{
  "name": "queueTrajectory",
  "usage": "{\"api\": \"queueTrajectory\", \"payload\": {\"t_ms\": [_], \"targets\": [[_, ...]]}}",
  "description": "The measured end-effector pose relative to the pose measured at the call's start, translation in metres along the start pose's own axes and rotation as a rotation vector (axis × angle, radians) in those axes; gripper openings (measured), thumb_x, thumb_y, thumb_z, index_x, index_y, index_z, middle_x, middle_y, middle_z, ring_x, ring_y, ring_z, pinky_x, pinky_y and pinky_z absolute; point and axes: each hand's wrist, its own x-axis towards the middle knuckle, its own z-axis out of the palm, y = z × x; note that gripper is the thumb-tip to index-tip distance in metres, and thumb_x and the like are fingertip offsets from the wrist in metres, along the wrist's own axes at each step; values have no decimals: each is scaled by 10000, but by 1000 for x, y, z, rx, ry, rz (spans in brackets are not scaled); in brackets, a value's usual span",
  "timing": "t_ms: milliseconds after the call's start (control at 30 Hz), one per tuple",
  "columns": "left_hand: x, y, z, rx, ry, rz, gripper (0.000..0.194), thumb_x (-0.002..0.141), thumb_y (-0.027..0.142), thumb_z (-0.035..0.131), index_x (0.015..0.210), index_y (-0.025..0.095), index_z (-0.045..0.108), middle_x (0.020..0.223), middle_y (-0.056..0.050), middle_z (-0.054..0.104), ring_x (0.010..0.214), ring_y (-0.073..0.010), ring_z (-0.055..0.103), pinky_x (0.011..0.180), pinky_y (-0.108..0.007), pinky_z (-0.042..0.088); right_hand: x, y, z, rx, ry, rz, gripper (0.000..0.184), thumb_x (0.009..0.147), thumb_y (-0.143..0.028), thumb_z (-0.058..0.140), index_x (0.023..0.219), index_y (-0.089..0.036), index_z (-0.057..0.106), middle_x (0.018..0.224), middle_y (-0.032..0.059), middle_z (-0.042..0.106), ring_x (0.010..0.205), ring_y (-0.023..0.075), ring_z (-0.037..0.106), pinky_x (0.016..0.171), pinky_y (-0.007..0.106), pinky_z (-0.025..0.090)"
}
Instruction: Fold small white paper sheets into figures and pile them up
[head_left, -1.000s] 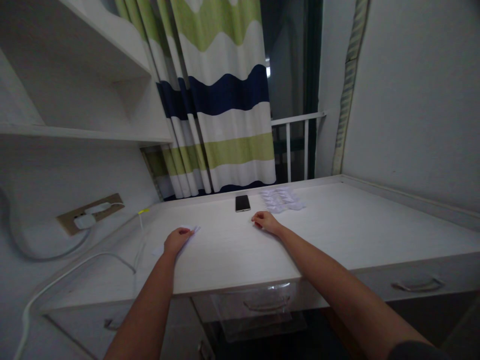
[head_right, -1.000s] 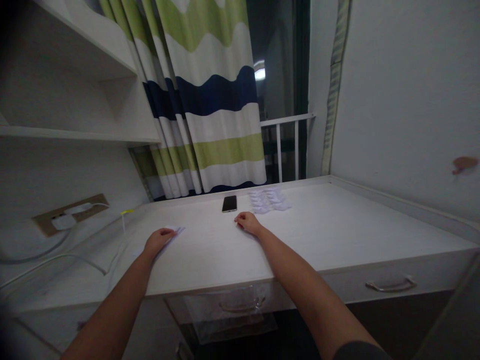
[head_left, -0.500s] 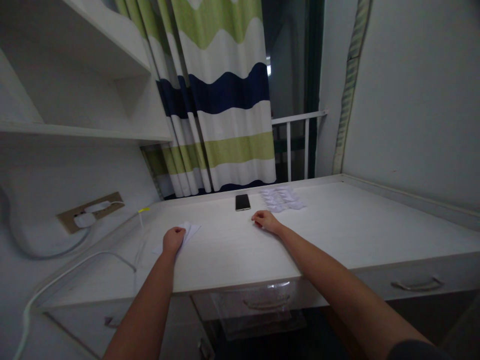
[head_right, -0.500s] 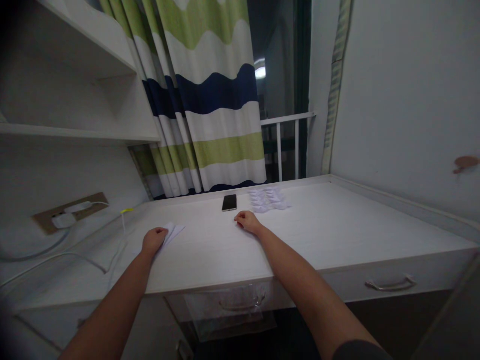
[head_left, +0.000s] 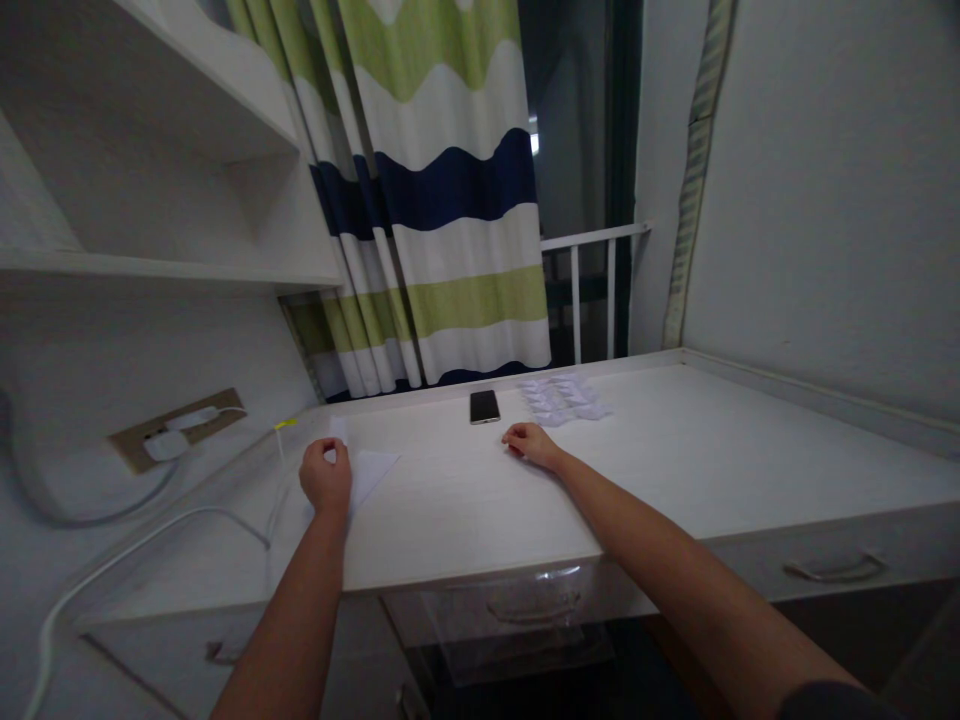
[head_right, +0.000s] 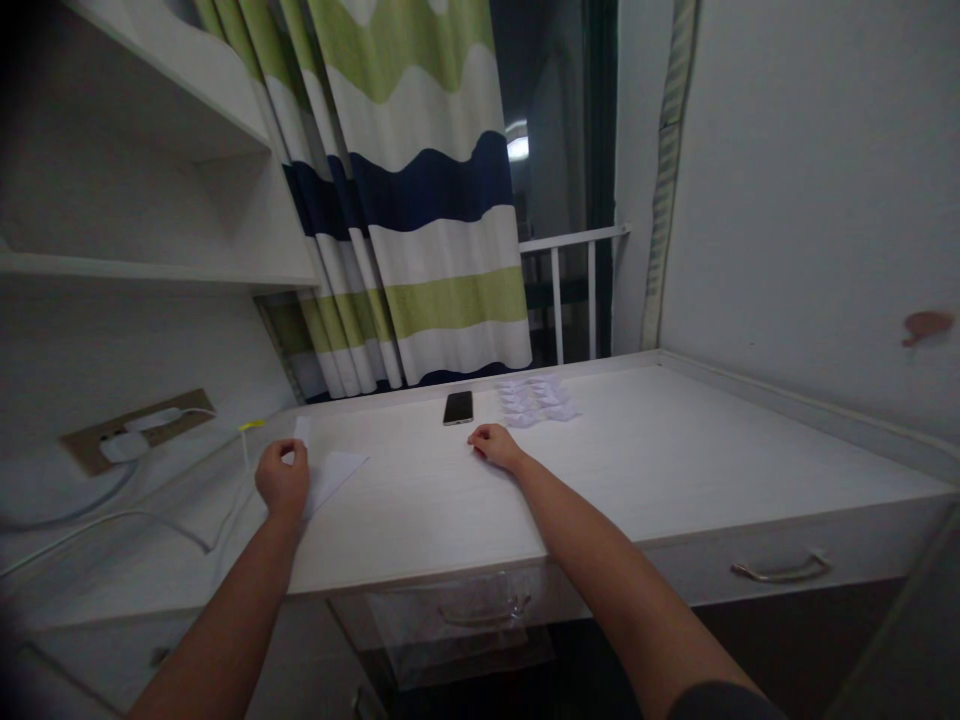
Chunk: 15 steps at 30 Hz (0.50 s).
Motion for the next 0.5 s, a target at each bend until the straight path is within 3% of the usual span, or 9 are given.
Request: {"api": "queueTrajectory", "payload": {"t_ms": [133, 300, 367, 500], "targets": [[-1, 8, -1, -102, -23, 116, 189, 743, 314, 414, 733, 166, 530, 793, -65, 565, 822, -189, 520, 800, -333, 391, -1, -2, 0, 16, -1, 16, 144, 663, -212, 514, 541, -136, 524, 414, -43, 464, 391, 59, 386, 437, 204, 295], [-4, 27, 2, -175, -93, 82, 227, 753, 354, 414, 762, 168, 542, 882, -72, 565, 905, -183, 503, 850, -323, 375, -1, -3, -2, 43, -11, 30, 119, 659, -178, 512, 550, -136, 535, 401, -48, 458, 377, 55, 385, 423, 196, 298], [-5, 37, 8, -282, -179, 9, 239, 732, 375, 438, 769, 166, 549, 889, -62, 568, 891, -177, 512, 822, -305, 394, 0, -2, -2, 52, -10, 30, 112, 656, -178, 521, 555, -134, 543, 402, -46, 463, 379, 54, 390, 420, 191, 303], [-14, 66, 26, -584, -476, -217, 284, 663, 393, 515, 798, 150, 571, 815, -34, 587, 799, -154, 531, 721, -260, 418, 1, 0, -1, 123, -5, 25, 94, 653, -215, 553, 637, -128, 585, 464, -29, 512, 429, 62, 442, 444, 186, 343]]}}
